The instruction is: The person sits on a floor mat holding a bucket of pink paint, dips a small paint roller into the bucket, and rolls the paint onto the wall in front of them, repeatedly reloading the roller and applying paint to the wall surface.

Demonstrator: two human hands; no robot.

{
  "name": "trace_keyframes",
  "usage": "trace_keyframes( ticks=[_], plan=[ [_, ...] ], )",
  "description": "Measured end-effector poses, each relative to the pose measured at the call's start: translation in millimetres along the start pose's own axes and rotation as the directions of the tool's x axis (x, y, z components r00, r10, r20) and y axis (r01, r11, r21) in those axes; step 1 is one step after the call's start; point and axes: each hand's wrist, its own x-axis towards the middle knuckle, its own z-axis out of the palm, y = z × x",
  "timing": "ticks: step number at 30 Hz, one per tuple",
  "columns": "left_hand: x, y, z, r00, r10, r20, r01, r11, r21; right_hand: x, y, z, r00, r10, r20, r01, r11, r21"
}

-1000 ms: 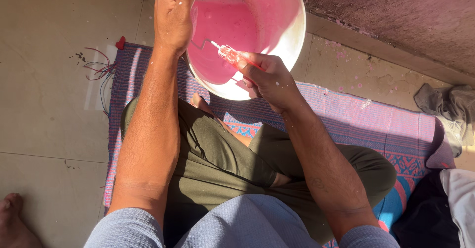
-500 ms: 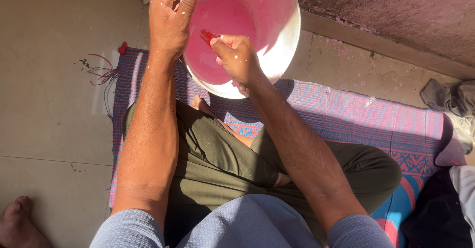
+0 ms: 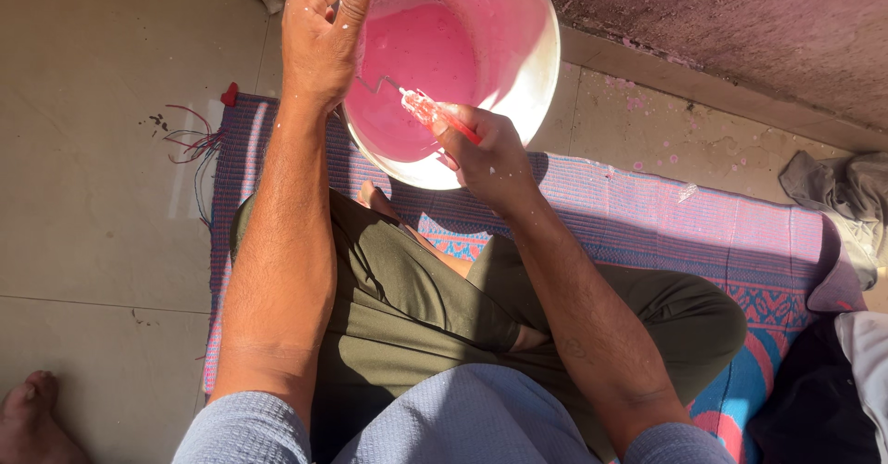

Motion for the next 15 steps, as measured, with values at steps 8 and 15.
trace_keyframes(
  ticks=[8, 15],
  plan=[
    [6, -5, -5, 1.000, 0.022, -0.017, -0.022, 1.000, -0.007, -32, 19, -36, 0.938, -0.295, -0.182, 0.239, 0.931, -0.277],
    [7, -9, -4, 0.999, 0.006, -0.037, -0.007, 1.000, -0.010, -43, 36, -40, 0.799, -0.584, -0.145, 0.287, 0.582, -0.761]
  ],
)
